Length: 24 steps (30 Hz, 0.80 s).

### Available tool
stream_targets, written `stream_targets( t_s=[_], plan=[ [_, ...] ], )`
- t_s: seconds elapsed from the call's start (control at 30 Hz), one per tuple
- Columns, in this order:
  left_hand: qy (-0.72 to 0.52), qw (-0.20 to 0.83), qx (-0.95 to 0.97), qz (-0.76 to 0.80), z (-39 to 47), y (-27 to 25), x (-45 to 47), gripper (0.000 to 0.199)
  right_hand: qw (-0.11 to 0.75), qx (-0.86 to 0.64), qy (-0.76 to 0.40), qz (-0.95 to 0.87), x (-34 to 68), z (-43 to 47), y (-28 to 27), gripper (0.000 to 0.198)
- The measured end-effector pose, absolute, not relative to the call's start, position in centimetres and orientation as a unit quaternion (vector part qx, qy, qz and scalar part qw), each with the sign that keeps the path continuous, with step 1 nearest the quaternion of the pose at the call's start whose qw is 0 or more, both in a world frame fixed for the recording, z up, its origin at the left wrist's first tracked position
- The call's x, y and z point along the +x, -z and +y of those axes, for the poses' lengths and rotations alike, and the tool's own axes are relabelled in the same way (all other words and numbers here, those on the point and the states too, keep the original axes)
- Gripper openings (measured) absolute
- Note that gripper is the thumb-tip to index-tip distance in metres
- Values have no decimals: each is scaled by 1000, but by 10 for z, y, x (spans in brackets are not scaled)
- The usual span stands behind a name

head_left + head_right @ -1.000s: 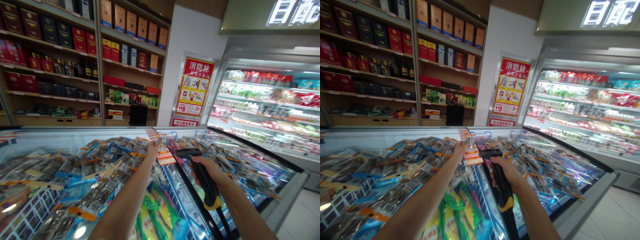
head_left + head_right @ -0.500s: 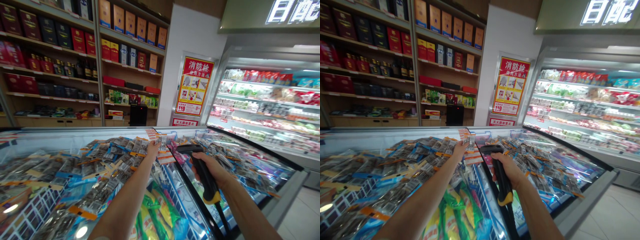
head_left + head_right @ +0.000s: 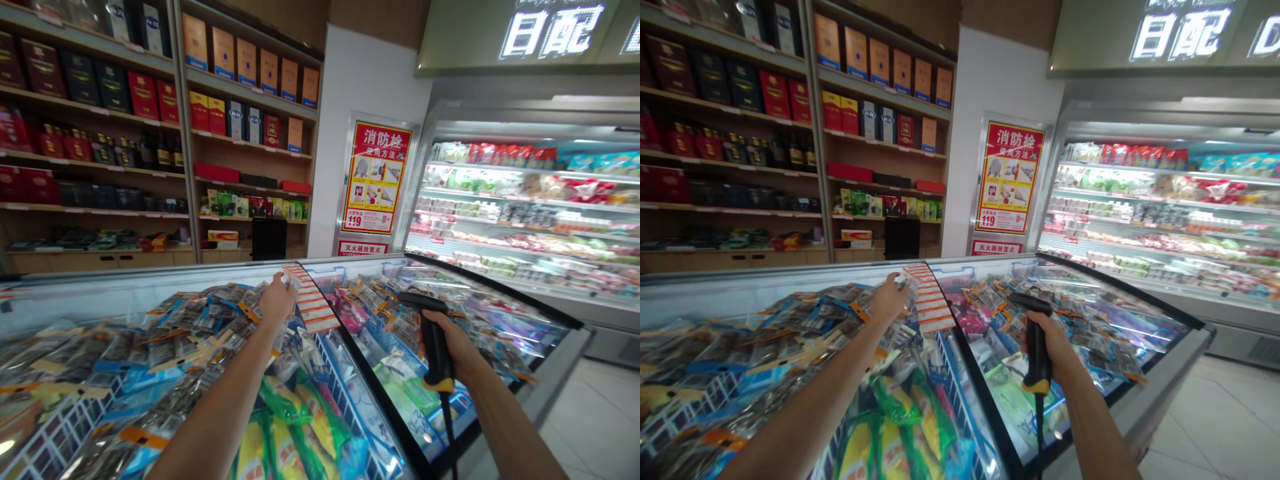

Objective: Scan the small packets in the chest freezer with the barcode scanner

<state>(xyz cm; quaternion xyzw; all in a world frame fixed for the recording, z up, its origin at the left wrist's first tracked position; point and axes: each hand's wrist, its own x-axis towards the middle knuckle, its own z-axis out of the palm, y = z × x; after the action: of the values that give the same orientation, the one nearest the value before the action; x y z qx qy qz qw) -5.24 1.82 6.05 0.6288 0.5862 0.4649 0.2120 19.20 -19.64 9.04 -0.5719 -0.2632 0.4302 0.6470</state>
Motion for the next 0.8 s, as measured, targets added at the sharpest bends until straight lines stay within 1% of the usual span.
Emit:
stream_targets(
  t_s=[0.1,0.13,0.23,0.3,0.4,0.53,0.67,0.8],
  plan=[
    [-365,77,679,632,15,-68,-71,44,679,-560,-417,-225,202,-202,-83,18],
    [-350,42,685,637,14,-69,-76,43,684,-558,-417,-217,205,-203,-80,18],
    [-339,-52,682,646,12,-72,-83,40,689,-559,-416,-197,211,-204,-73,18],
    [-350,-89,677,641,9,-75,-77,40,693,-561,-414,-186,216,-205,-68,17],
    [-374,-96,697,604,1,-78,-49,42,697,-561,-411,-173,224,-209,-61,17],
    [-371,-69,762,527,-13,-71,12,40,703,-563,-400,-172,239,-217,-51,16],
    [-323,-36,825,462,-18,-42,62,39,703,-569,-393,-163,248,-222,-44,17],
    [-273,-13,829,488,-8,-12,62,34,705,-555,-409,-163,253,-225,-45,16]
  ],
)
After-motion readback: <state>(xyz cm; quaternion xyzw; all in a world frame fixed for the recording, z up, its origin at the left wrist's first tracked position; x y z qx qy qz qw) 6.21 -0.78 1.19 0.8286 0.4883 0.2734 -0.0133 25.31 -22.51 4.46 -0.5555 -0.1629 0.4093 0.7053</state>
